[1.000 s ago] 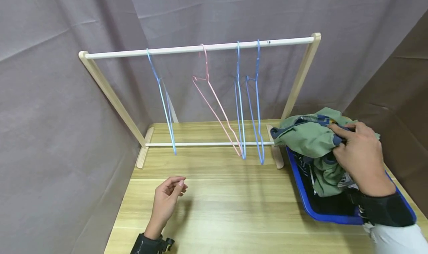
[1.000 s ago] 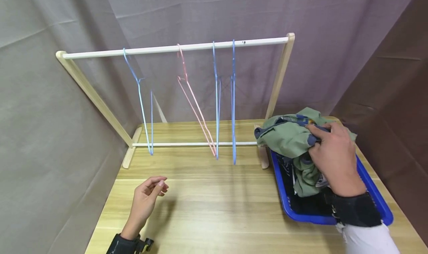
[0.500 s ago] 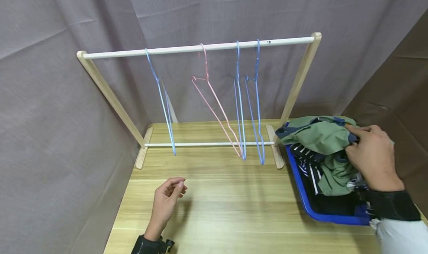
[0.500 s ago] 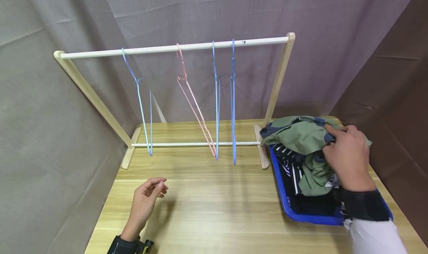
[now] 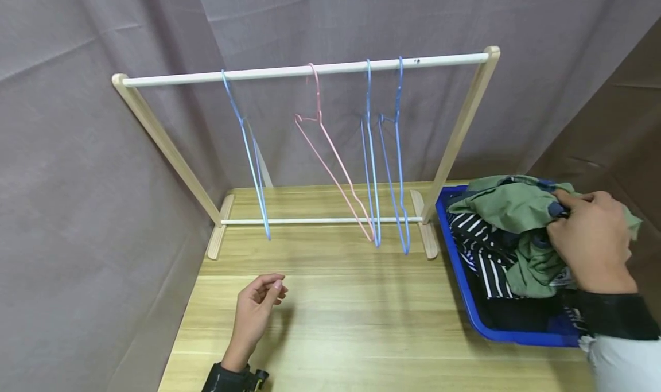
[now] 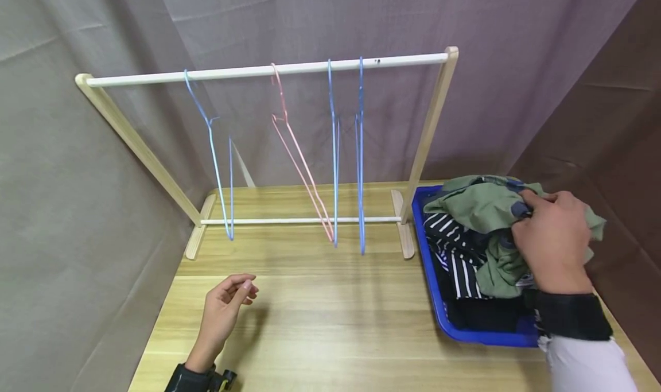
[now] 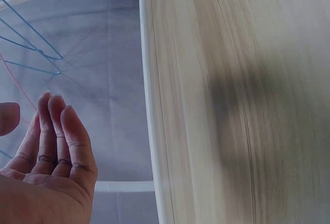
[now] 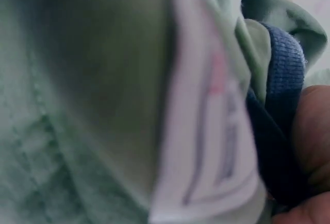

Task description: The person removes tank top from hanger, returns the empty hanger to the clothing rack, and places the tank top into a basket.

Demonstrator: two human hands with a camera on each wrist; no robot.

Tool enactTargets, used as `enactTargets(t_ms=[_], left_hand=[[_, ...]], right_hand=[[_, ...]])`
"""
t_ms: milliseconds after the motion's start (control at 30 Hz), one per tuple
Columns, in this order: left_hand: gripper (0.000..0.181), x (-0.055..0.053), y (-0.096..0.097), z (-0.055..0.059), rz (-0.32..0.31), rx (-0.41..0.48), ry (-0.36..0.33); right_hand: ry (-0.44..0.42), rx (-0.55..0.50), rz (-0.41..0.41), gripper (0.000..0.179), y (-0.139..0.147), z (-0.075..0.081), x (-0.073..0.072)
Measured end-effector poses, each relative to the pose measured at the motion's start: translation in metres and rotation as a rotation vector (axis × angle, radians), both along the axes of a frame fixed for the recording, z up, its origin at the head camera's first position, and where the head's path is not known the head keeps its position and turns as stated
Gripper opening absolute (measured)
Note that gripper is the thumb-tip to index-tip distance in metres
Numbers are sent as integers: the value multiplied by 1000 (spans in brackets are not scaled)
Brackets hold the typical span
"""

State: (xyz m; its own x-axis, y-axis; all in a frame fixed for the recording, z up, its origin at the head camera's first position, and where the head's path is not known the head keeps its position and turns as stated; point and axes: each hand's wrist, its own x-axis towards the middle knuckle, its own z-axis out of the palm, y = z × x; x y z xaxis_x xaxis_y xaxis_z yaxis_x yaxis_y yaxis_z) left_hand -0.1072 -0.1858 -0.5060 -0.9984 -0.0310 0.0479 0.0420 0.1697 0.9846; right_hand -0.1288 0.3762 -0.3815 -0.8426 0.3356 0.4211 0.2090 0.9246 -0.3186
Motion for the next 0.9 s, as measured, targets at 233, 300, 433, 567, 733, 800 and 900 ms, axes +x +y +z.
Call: enactTargets(t_ms=[233,300,433,567,733,800,900], left_hand=[[16,-1,0,0,1,-3,-1],[16,-1,0,0,8,-5,4],[15,0,0,0,13,-6,0],[16,1,1,-1,-5,-2,-19],[16,1,1,-1,-10,-12,-18],[16,2,1,-1,-6,-21,-12],[16,3,0,0,-1,-26,-17]], right_hand=[[63,-1,84,55,1,-15,-1],[35,-7,77,57,-1,-15,-1],[-47,-25,81,59,-5,-17,-2],[-111,-47,109,58,-10,-20,-2],[-267,-54,149,61,-13,-23,-2],[-339,-38,183,64,-13,-25,-3],[-419,12,261,76,-13,-31,-5]])
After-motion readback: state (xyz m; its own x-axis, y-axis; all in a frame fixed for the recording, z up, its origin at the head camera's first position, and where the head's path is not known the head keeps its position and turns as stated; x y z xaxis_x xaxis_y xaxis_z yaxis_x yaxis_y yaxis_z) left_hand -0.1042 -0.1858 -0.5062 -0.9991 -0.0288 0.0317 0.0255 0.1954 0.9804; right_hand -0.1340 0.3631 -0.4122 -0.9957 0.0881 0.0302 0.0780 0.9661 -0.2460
